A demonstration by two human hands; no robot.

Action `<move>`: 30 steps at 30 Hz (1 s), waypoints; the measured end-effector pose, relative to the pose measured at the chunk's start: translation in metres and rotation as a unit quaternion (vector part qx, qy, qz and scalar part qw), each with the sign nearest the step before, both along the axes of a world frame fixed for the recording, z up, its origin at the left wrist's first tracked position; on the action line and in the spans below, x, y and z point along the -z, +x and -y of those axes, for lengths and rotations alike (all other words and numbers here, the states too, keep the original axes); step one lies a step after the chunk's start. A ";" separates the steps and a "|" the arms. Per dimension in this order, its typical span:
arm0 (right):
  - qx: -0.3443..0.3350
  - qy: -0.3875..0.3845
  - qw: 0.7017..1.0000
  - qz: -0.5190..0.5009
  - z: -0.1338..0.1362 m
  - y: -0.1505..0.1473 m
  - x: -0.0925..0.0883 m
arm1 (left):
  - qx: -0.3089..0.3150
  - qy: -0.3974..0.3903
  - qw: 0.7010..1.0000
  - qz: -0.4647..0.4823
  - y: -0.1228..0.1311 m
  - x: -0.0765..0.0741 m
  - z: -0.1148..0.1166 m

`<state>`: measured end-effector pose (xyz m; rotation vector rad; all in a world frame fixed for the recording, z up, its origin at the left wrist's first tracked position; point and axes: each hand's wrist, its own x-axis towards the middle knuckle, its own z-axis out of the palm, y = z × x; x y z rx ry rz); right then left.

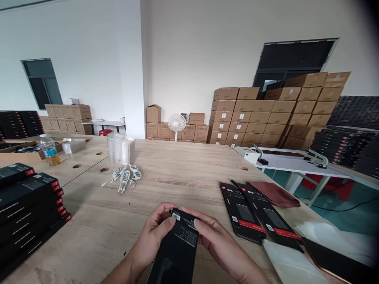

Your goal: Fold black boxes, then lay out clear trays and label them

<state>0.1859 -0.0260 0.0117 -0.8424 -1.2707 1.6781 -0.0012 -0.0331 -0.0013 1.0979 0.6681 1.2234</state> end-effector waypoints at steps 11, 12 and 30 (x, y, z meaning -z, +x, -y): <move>-0.088 0.078 0.988 0.102 0.007 0.004 -0.012 | 0.020 -0.051 0.996 0.073 0.003 -0.008 0.007; -0.086 0.087 0.986 0.111 0.008 0.004 -0.013 | 0.018 -0.050 0.996 0.073 0.004 -0.007 0.006; 0.093 0.052 0.993 0.042 -0.019 -0.013 0.021 | -0.173 0.227 0.775 -0.563 -0.048 -0.016 0.056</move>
